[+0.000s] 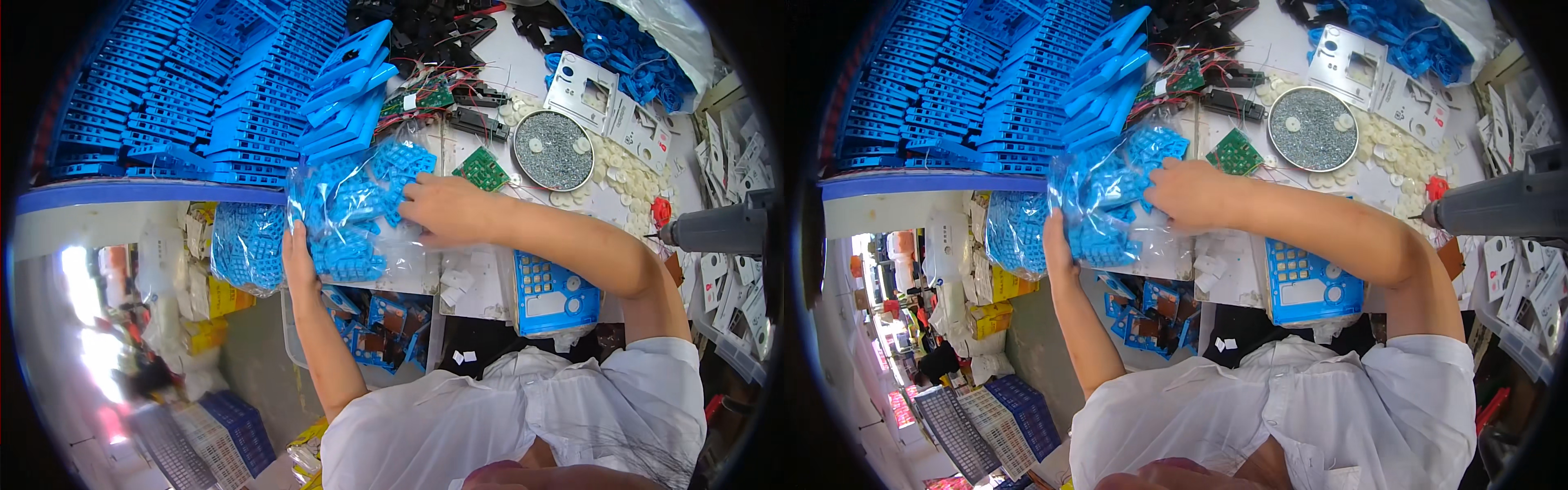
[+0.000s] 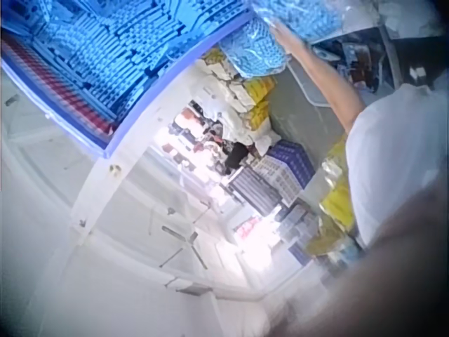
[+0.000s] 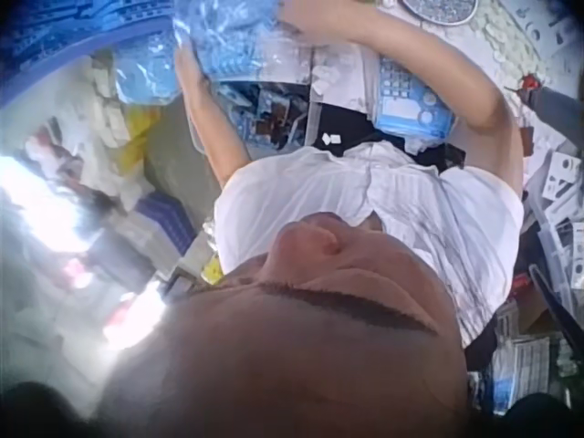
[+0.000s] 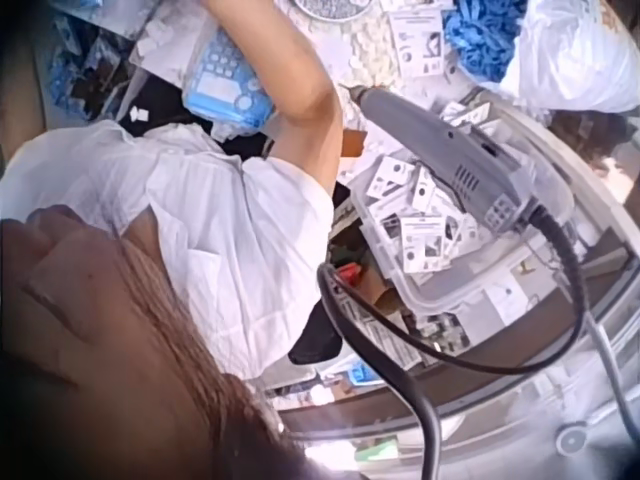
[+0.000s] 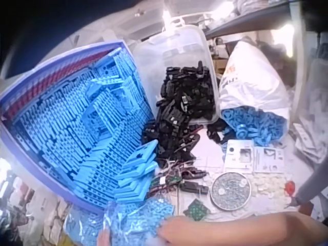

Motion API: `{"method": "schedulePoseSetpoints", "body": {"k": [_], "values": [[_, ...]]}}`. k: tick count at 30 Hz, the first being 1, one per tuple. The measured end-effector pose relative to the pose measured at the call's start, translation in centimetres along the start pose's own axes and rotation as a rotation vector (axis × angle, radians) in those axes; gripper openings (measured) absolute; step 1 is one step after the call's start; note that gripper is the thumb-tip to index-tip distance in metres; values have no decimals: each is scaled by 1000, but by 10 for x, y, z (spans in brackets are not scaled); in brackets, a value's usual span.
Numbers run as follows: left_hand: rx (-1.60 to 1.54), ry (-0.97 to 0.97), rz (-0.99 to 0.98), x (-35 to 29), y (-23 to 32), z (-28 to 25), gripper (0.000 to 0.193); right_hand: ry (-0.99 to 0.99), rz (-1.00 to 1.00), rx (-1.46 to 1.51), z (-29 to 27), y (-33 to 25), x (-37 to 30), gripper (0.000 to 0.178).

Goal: Assembling and packaging small electronic components into plastic casings and retail boxes.

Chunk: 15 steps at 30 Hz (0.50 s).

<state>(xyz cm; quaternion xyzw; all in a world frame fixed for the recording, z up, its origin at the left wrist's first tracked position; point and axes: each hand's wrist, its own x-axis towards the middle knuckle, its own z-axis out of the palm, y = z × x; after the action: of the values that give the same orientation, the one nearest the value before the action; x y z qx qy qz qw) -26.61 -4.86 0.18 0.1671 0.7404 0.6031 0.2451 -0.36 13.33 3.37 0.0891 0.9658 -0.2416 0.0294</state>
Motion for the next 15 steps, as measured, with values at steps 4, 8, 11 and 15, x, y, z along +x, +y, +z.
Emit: {"method": "schedulePoseSetpoints", "body": {"k": [4, 8, 11, 15], "values": [[-122, -101, 3, -4, 69, 37, 23, 118, -72, 164, 4, 14, 10, 80], [-73, -229, 111, -2, 133, 61, 20, 471, -154, 328, -6, 15, 12, 103], [-88, -283, 201, 11, 156, 68, 25, 633, -148, 429, 1, 19, 22, 109], [375, -232, 386, 40, 164, 71, 33, 599, 4, 495, -2, 42, 34, 113]]}}
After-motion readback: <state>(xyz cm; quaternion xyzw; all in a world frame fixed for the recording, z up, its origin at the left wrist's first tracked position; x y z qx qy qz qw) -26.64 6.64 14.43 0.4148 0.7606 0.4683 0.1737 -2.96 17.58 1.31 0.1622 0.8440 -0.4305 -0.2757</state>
